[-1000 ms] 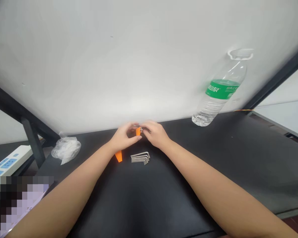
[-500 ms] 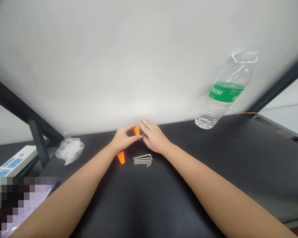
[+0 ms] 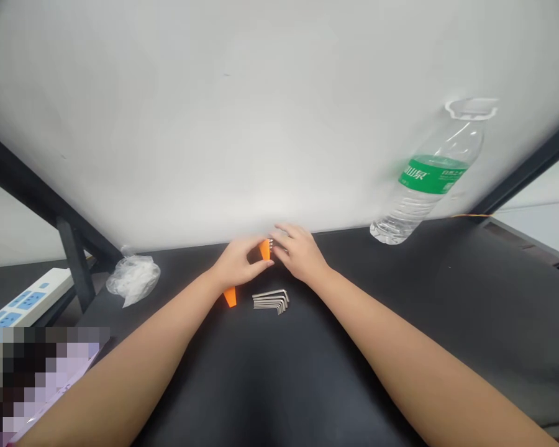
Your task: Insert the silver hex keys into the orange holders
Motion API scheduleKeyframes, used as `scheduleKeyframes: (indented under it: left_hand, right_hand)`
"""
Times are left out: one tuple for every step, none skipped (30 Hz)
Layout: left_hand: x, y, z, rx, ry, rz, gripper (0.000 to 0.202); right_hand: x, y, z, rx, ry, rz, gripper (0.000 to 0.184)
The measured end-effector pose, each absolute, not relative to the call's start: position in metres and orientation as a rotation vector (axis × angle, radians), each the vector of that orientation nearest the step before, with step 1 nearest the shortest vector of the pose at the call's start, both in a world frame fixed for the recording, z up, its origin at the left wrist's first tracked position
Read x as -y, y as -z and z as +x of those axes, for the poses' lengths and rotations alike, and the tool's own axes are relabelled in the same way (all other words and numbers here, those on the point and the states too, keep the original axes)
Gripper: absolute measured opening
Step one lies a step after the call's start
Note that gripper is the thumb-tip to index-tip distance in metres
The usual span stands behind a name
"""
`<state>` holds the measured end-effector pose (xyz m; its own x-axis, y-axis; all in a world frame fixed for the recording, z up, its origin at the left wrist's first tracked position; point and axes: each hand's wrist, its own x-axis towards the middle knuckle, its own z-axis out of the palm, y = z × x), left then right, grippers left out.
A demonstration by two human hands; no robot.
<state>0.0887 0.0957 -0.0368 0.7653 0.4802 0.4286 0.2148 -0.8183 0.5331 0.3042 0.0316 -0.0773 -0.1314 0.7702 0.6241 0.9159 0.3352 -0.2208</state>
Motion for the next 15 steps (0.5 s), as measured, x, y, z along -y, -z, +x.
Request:
scheduleKeyframes:
  left_hand:
    - [-0.096, 0.037, 0.089, -0.513, -0.764, 2.513, 0.027]
    - [-0.097, 0.038, 0.088, -0.516, -0.756, 2.522, 0.029]
    - [-0.098, 0.039, 0.088, -0.533, -0.757, 2.527, 0.031]
    - [-0.101, 0.040, 0.086, -0.563, -0.768, 2.528, 0.035]
    - [-0.104, 0.042, 0.085, -0.602, -0.780, 2.527, 0.038]
    - [-0.108, 0.045, 0.083, -0.650, -0.791, 2.526, 0.041]
    - [-0.111, 0.047, 0.082, -0.703, -0.800, 2.523, 0.044]
    - [-0.115, 0.049, 0.080, -0.756, -0.806, 2.520, 0.045]
    - [-0.118, 0.051, 0.079, -0.802, -0.814, 2.516, 0.046]
    - [-0.121, 0.053, 0.078, -0.834, -0.826, 2.512, 0.047]
    - [-0.123, 0.054, 0.078, -0.853, -0.840, 2.508, 0.047]
    - [-0.124, 0.055, 0.078, -0.857, -0.855, 2.506, 0.046]
    - [-0.125, 0.055, 0.077, -0.850, -0.868, 2.505, 0.046]
    - [-0.125, 0.055, 0.077, -0.838, -0.878, 2.504, 0.045]
    - [-0.125, 0.055, 0.077, -0.826, -0.885, 2.500, 0.044]
  right_hand:
    - [-0.031, 0.078, 0.308, 1.931, 0.284, -1.476, 0.043]
    - [-0.031, 0.078, 0.311, 1.917, 0.284, -1.486, 0.043]
    - [-0.031, 0.078, 0.315, 1.894, 0.280, -1.503, 0.043]
    - [-0.031, 0.079, 0.320, 1.861, 0.267, -1.531, 0.040]
    - [-0.031, 0.079, 0.326, 1.825, 0.242, -1.567, 0.035]
    - [-0.032, 0.079, 0.331, 1.794, 0.206, -1.608, 0.029]
    - [-0.032, 0.080, 0.336, 1.777, 0.156, -1.652, 0.024]
    - [-0.033, 0.080, 0.341, 1.780, 0.098, -1.690, 0.020]
    - [-0.033, 0.080, 0.346, 1.793, 0.041, -1.718, 0.018]
    - [-0.034, 0.081, 0.349, 1.811, -0.010, -1.735, 0.017]
    - [-0.034, 0.081, 0.350, 1.828, -0.052, -1.741, 0.017]
    - [-0.035, 0.081, 0.351, 1.839, -0.086, -1.743, 0.018]
    - [-0.035, 0.081, 0.351, 1.842, -0.112, -1.749, 0.018]
    - [-0.035, 0.081, 0.350, 1.840, -0.134, -1.758, 0.018]
    - [-0.036, 0.081, 0.349, 1.836, -0.156, -1.771, 0.018]
